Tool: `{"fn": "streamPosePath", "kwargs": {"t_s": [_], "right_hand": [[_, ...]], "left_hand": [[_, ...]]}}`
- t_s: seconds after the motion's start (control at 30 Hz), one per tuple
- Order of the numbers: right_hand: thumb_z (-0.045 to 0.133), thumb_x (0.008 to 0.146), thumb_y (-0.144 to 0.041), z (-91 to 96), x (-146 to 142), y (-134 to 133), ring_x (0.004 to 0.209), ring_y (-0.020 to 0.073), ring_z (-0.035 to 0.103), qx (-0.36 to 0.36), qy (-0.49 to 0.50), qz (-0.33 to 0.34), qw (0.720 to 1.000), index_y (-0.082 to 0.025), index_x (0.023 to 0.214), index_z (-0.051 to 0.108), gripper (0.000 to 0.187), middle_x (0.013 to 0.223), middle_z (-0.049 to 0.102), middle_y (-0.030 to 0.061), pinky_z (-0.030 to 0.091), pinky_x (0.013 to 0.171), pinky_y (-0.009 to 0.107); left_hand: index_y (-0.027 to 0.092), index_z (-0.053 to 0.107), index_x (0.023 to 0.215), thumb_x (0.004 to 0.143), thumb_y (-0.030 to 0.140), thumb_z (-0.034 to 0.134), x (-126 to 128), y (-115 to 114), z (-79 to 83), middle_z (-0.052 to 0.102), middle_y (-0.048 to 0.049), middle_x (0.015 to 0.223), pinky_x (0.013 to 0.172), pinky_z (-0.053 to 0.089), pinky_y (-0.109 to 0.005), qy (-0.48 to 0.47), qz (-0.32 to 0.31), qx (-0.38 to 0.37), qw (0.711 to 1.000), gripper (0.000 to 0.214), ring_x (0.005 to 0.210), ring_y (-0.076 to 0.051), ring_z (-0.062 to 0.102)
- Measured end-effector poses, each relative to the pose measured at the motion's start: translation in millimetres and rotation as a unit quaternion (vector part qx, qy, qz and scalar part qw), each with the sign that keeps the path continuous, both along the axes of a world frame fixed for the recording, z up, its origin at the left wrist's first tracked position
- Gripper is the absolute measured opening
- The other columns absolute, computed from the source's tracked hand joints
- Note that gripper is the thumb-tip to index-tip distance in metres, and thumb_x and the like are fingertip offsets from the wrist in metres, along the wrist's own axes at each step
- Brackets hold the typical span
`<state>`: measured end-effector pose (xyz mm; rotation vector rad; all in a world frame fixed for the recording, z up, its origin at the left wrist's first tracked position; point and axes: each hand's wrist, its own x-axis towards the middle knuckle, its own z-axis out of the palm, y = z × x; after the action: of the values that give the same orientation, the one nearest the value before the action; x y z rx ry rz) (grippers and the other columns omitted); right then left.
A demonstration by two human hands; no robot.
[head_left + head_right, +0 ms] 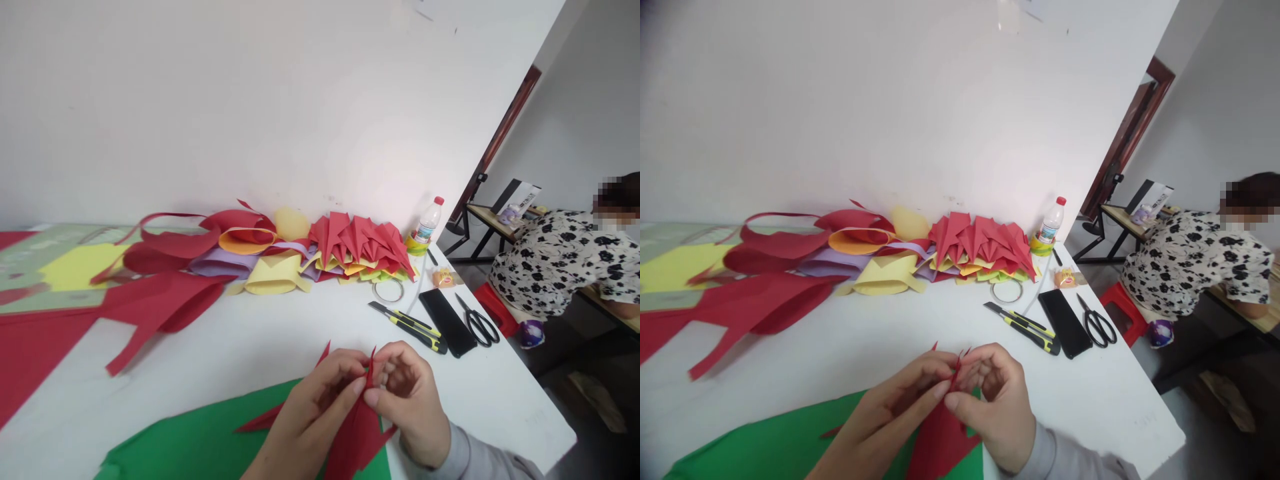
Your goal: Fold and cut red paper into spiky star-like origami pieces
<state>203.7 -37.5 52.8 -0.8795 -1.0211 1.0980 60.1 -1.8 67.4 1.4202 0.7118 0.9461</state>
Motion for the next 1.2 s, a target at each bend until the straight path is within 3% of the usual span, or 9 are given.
{"fn": "streamPosePath", "kwargs": {"t_s": [0.13,0.3,0.4,0.53,0.8,0.93,1.07,1.2], "right_hand": [[0.077,0.071,-0.020,1.2,0,-2,0.065,0.0136,0.058,-0.007,-0.060,-0.051,0.997,-0.019,0.085,0.066,0.018,0.071,0.066,0.0003,0.048,0.065,0.026],[0.072,0.072,-0.012,2.2,-1,-5,0.071,0.0156,0.057,0.035,-0.116,-0.075,0.990,-0.021,0.080,0.066,0.014,0.072,0.065,0.0003,0.047,0.070,0.028],[0.069,0.072,-0.010,3.1,-1,-5,0.072,0.0164,0.057,0.050,-0.134,-0.082,0.986,-0.021,0.078,0.065,0.014,0.073,0.065,0.0004,0.047,0.070,0.029],[0.070,0.070,-0.009,4.2,0,-6,0.069,0.0159,0.058,0.055,-0.164,-0.102,0.980,-0.021,0.080,0.066,0.016,0.071,0.064,-0.0004,0.046,0.069,0.029],[0.066,0.072,-0.006,4.6,1,-5,0.066,0.0141,0.057,0.043,-0.200,-0.119,0.971,-0.021,0.084,0.067,0.019,0.071,0.064,-0.0010,0.047,0.064,0.026],[0.068,0.070,-0.005,5.0,1,-5,0.065,0.0132,0.057,0.063,-0.203,-0.123,0.969,-0.022,0.086,0.067,0.023,0.069,0.065,-0.0022,0.047,0.064,0.025],[0.065,0.072,-0.003,4.1,1,-6,0.070,0.0141,0.058,0.104,-0.203,-0.101,0.968,-0.023,0.087,0.066,0.024,0.074,0.065,-0.0016,0.047,0.067,0.026],[0.071,0.074,-0.010,3.6,3,-4,0.068,0.0132,0.053,0.072,-0.200,-0.132,0.968,-0.023,0.086,0.065,0.019,0.073,0.060,-0.0022,0.045,0.065,0.025]], "left_hand": [[0.021,0.062,0.075,0.083,0.042,0.059,0,1,1.5,0.068,-0.0047,0.090,0.074,0.051,-0.029,0.016,-0.013,-0.026,0.999,0.022,0.085,-0.021,0.063],[0.021,0.061,0.070,0.079,0.042,0.062,0,1,3.2,0.061,0.0017,0.070,0.064,0.047,-0.025,0.006,-0.026,-0.098,0.995,0.023,0.069,-0.016,0.056],[0.020,0.066,0.077,0.076,0.041,0.065,0,2,2.2,0.066,0.0002,0.075,0.070,0.048,-0.027,-0.008,-0.043,-0.137,0.990,0.020,0.077,-0.019,0.060],[0.020,0.067,0.075,0.073,0.039,0.069,0,4,-0.9,0.070,-0.0015,0.081,0.078,0.048,-0.030,-0.020,-0.060,-0.147,0.987,0.019,0.084,-0.021,0.062],[0.020,0.067,0.074,0.073,0.040,0.070,1,3,1.7,0.069,0.0002,0.075,0.069,0.047,-0.027,-0.038,-0.026,-0.168,0.985,0.021,0.073,-0.018,0.061],[0.020,0.066,0.073,0.070,0.040,0.071,1,3,1.0,0.069,0.0002,0.075,0.073,0.047,-0.028,-0.036,-0.029,-0.177,0.983,0.021,0.079,-0.019,0.061],[0.020,0.067,0.077,0.072,0.041,0.070,2,4,-6.0,0.069,0.0005,0.079,0.071,0.045,-0.027,-0.033,-0.051,-0.223,0.973,0.023,0.078,-0.018,0.059],[0.019,0.067,0.078,0.071,0.042,0.073,2,4,-9.3,0.066,0.0009,0.078,0.075,0.044,-0.028,-0.056,-0.103,-0.218,0.969,0.025,0.080,-0.018,0.058]]}}
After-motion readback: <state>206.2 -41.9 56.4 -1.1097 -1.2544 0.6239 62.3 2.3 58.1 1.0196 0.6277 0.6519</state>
